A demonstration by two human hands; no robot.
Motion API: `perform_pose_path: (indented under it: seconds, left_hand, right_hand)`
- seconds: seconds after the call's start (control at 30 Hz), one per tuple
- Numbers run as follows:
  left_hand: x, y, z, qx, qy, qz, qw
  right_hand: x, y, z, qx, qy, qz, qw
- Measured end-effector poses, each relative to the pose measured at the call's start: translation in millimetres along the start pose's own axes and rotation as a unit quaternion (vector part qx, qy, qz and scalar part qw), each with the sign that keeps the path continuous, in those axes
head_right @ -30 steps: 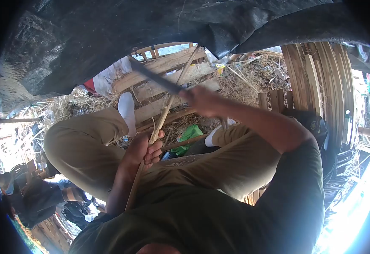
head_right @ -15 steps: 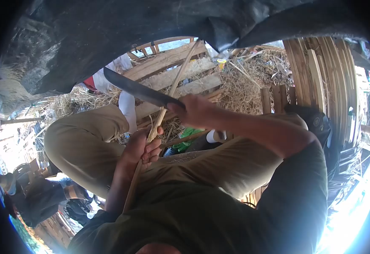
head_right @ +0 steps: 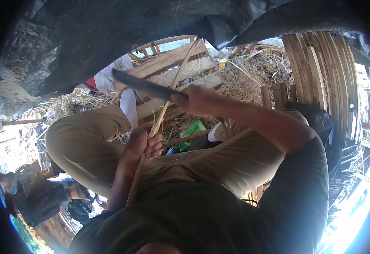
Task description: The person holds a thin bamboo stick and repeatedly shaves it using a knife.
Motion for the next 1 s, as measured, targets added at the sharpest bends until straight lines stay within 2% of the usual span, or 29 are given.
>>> perform_pose_path:
  seconds: [0.07, 0.17, 0.27, 0.37, 0.47, 0.5, 0.6, 0.7, 0.77, 0.83, 0.87, 0.9, 1.0]
  left_hand:
    - [1, 2, 0, -0.004, 0.005, -0.003, 1.000]
    - [4, 1, 2, -0.005, 0.010, -0.001, 1.000]
    - [4, 2, -2, -0.011, 0.009, 0.000, 1.000]
    - [3, -3, 2, -0.031, -0.003, 0.002, 1.000]
    - [-1, 0, 2, -0.025, -0.021, -0.005, 0.999]
    - [3, 3, -1, -0.023, -0.014, -0.002, 1.000]
    - [8, 5, -2, -0.026, -0.012, -0.009, 1.000]
    - [9, 0, 0, -0.004, -0.006, -0.006, 1.000]
    - [7, -1, 0, 0.010, -0.012, -0.005, 1.000]
    - [7, -4, 1, 0.009, -0.031, -0.003, 0.999]
    - [6, -4, 1, 0.015, -0.027, 0.000, 1.000]
    - [5, -2, 1, 0.020, -0.025, 0.003, 0.999]
    - [5, -1, -3, 0.042, -0.024, 0.003, 0.999]
  right_hand:
    - [-19, 16, 24, 0.042, 0.046, -0.042, 0.997]
    - [-32, 41, 43, -0.039, 0.082, -0.085, 0.992]
    - [6, 1, -9, -0.044, 0.017, -0.094, 0.994]
    - [20, -7, -32, -0.040, -0.003, 0.131, 0.991]
    - [5, -3, -10, -0.028, -0.018, -0.032, 0.999]
    - [-6, 5, 4, 0.011, 0.017, -0.020, 1.000]
    - [-28, 27, 43, 0.009, 0.096, -0.077, 0.992]
    - [-33, 44, 35, -0.023, 0.114, -0.081, 0.990]
    - [-5, 16, -2, -0.023, 0.085, -0.096, 0.991]
    - [7, 8, -27, 0.001, 0.108, 0.129, 0.986]
    - [13, 4, -34, 0.012, 0.121, 0.240, 0.963]
    - [17, -5, -25, -0.063, 0.018, 0.064, 0.996]
    - [-14, 11, 1, 0.005, 0.057, 0.071, 0.996]
Point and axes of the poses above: each hand's wrist, its own x-axis away from the middle knuckle, its own z-axis out of the back of the hand, y = z × x, the point moved 5 cm from there along -x, towards the middle knuckle, and after that the axes turned 7 degrees about -x, right-handed, at the moved point
